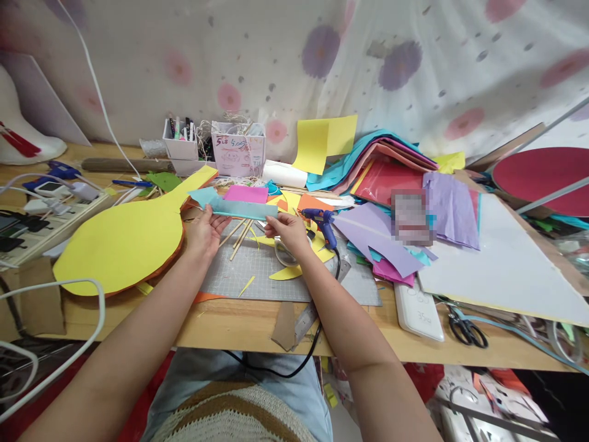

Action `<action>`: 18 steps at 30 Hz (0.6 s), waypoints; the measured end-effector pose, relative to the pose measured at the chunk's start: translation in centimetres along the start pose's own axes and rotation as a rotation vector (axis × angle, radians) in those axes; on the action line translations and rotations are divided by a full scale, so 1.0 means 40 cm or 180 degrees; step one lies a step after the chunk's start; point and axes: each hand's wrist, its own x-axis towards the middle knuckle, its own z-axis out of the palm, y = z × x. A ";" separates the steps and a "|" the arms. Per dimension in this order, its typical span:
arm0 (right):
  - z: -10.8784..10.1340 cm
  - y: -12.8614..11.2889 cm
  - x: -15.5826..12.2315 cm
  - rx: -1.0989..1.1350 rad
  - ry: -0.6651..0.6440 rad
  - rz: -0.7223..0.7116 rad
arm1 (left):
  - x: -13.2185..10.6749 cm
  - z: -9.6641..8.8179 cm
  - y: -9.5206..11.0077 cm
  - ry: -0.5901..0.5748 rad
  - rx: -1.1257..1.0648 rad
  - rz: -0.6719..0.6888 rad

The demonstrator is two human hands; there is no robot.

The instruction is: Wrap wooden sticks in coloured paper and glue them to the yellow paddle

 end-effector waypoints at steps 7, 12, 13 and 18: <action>0.006 0.025 -0.006 -0.0528 -0.0209 -0.0183 | 0.020 -0.015 -0.011 0.0110 0.0013 0.0042; 0.008 0.024 -0.010 -0.0624 -0.0265 -0.0235 | 0.017 -0.011 -0.006 0.0221 -0.0083 -0.0027; 0.010 0.020 -0.011 -0.0531 -0.0245 -0.0182 | 0.012 -0.008 -0.006 0.0157 -0.0112 -0.0054; 0.022 0.012 -0.013 -0.0107 -0.0215 -0.0006 | -0.027 0.009 -0.023 -0.0543 0.0210 -0.0470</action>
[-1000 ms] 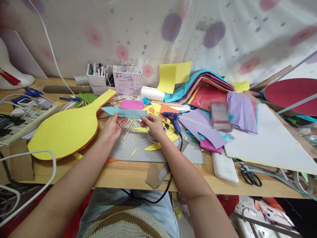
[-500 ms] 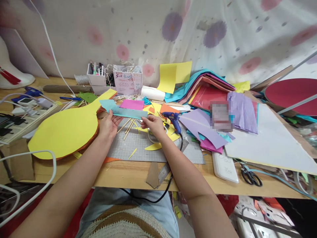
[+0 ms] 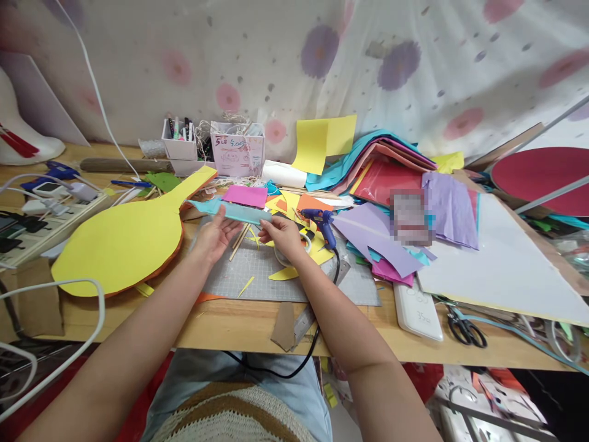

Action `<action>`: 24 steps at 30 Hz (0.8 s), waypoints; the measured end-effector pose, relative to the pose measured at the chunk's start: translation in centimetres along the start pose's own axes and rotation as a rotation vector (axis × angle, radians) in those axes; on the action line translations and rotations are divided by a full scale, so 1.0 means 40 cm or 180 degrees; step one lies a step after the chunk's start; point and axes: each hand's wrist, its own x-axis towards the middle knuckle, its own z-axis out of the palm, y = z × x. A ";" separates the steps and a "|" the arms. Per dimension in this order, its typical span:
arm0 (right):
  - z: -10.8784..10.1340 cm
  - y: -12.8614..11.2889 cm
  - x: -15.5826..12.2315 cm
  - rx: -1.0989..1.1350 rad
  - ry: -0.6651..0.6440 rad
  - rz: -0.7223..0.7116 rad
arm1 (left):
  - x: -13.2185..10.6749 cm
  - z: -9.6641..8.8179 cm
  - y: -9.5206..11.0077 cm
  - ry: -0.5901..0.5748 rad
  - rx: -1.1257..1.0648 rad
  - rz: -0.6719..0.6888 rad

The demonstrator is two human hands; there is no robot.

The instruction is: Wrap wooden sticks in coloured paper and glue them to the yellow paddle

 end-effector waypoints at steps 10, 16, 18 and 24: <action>0.007 0.017 0.000 0.0089 -0.0431 0.0002 | -0.013 0.006 -0.014 0.0114 0.0529 0.0144; 0.007 0.018 0.001 0.0164 -0.0313 0.0019 | -0.011 0.007 -0.013 -0.0018 0.0488 0.0187; 0.008 0.019 0.002 0.0173 -0.0299 0.0029 | -0.014 0.009 -0.015 -0.0115 0.0449 0.0158; 0.011 0.019 0.001 0.0119 -0.0446 0.0080 | -0.020 0.015 -0.023 -0.0123 0.0476 0.0011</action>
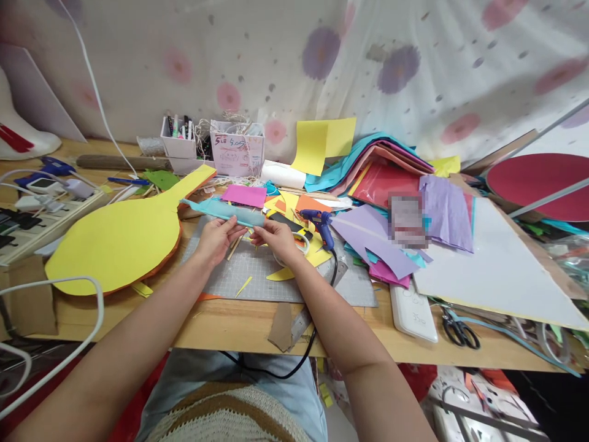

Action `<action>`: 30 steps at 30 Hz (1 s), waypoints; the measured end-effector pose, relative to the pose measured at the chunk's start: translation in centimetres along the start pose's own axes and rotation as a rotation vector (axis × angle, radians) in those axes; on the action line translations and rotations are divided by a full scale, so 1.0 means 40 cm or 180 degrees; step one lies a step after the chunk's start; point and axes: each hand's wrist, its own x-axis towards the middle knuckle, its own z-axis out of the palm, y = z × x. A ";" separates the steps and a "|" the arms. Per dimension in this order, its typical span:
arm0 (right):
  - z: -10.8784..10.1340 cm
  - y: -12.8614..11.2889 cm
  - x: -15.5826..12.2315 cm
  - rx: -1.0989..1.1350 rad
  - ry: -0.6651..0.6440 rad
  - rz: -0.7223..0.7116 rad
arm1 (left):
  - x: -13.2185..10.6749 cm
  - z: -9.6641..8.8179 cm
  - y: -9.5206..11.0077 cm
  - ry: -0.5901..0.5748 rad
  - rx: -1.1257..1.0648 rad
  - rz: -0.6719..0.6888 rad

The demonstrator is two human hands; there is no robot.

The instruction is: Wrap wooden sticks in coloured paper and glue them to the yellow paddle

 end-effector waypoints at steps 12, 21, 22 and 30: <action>-0.003 0.020 0.007 -0.0125 0.0004 -0.0278 | 0.004 -0.003 0.001 0.0041 -0.0033 -0.0026; 0.000 0.016 0.005 -0.0133 0.0302 -0.0302 | 0.009 -0.004 -0.004 0.0219 0.0223 0.0170; 0.001 0.015 0.005 -0.0133 0.0301 -0.0295 | 0.008 -0.004 -0.004 0.0238 0.0267 0.0208; 0.003 0.011 0.001 -0.0111 0.0028 -0.0211 | 0.009 -0.007 -0.003 0.0322 0.0453 0.0318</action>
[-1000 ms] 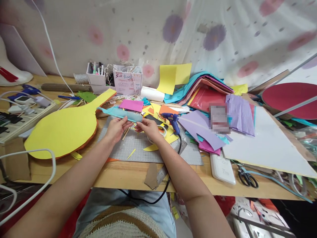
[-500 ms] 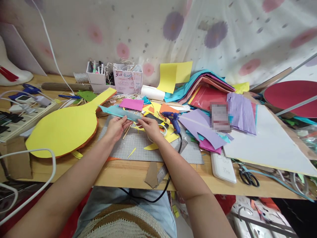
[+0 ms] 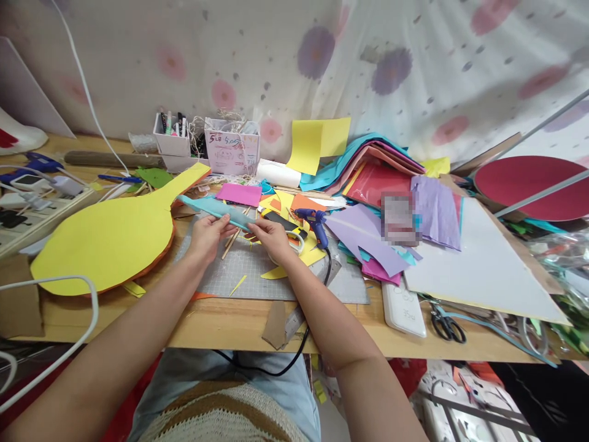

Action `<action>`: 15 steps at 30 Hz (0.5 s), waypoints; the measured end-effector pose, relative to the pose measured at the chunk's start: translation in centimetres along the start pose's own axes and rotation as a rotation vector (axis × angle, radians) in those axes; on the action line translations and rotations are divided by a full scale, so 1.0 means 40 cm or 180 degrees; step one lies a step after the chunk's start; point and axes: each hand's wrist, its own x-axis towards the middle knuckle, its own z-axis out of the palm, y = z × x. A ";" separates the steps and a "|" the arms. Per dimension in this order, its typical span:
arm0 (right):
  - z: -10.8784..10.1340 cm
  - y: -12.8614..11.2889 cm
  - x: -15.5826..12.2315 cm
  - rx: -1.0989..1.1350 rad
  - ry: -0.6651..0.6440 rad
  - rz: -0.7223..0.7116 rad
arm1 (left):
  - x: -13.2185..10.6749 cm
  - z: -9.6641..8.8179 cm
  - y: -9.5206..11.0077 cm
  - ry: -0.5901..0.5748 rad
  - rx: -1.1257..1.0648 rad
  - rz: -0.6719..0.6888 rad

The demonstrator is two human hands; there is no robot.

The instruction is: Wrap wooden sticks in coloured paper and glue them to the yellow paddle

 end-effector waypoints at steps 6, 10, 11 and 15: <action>0.005 -0.008 -0.001 0.0130 -0.0081 0.0198 | -0.004 0.000 -0.001 -0.0021 -0.0011 0.0000; 0.007 -0.006 0.001 0.0302 0.0061 0.0214 | -0.017 0.006 0.002 -0.0394 -0.0117 -0.0082; 0.007 -0.004 0.002 0.0327 0.0073 0.0213 | -0.019 0.007 0.001 -0.0475 -0.0121 -0.0117; 0.010 0.005 0.001 0.0352 0.0062 0.0223 | -0.018 0.006 -0.007 -0.0367 -0.0096 -0.0140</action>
